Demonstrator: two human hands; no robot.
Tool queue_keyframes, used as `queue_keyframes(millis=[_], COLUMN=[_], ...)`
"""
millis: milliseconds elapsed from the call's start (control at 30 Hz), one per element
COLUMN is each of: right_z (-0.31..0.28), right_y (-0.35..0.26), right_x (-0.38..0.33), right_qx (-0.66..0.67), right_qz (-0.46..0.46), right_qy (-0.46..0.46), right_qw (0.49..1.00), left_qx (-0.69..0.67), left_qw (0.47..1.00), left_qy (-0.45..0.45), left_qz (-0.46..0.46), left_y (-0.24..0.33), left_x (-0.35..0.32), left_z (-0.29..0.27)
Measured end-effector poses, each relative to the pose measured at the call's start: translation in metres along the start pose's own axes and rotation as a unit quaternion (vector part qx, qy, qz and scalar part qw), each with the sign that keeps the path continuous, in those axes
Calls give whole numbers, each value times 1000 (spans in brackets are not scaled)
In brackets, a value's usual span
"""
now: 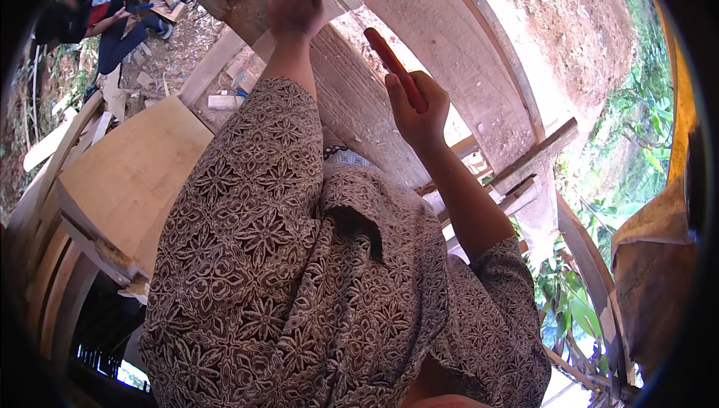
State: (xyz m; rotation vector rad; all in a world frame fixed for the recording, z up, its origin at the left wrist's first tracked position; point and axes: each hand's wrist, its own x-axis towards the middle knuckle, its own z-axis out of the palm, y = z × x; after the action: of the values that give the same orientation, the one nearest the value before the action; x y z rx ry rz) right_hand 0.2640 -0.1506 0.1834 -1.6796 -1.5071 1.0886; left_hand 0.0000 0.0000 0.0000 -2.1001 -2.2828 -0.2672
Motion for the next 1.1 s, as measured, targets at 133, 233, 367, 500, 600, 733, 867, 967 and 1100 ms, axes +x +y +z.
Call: queue_keyframes(millis=[133,233,367,500,600,733,867,967,1100], right_z=[-3,-4,0,2,2,6,1,-12,-21], right_y=[4,7,9,17,25,30,35,42,39], right_x=[1,-1,-7,-10,-12,-16,-24,-39,-45], right_qx=[-5,-8,-30,-45,-52,-34,-47,-48,-50], right_qz=[0,3,3,-16,-20,-5,9,1,39], right_qy=[2,0,-4,-13,-23,-31,-25,-46,-57], right_qw=[1000,1000,1000,999,998,999,999,998,996], left_qx=[1,-13,-7,-12,-8,21,-30,-24,-60], left_qw=[1000,1000,1000,999,999,999,999,1000,998], left_qy=[2,-7,-17,-18,-26,-27,-19,-3,34], left_qz=[-2,-8,-12,-23,-30,-9,-21,-8,11], left_y=[9,16,14,15,17,11,22,13,12], left_x=[-1,-3,-4,-4,-3,-2,1,-3,-3], left_z=[7,3,1,-5,-9,-4,-15,-9,-2])
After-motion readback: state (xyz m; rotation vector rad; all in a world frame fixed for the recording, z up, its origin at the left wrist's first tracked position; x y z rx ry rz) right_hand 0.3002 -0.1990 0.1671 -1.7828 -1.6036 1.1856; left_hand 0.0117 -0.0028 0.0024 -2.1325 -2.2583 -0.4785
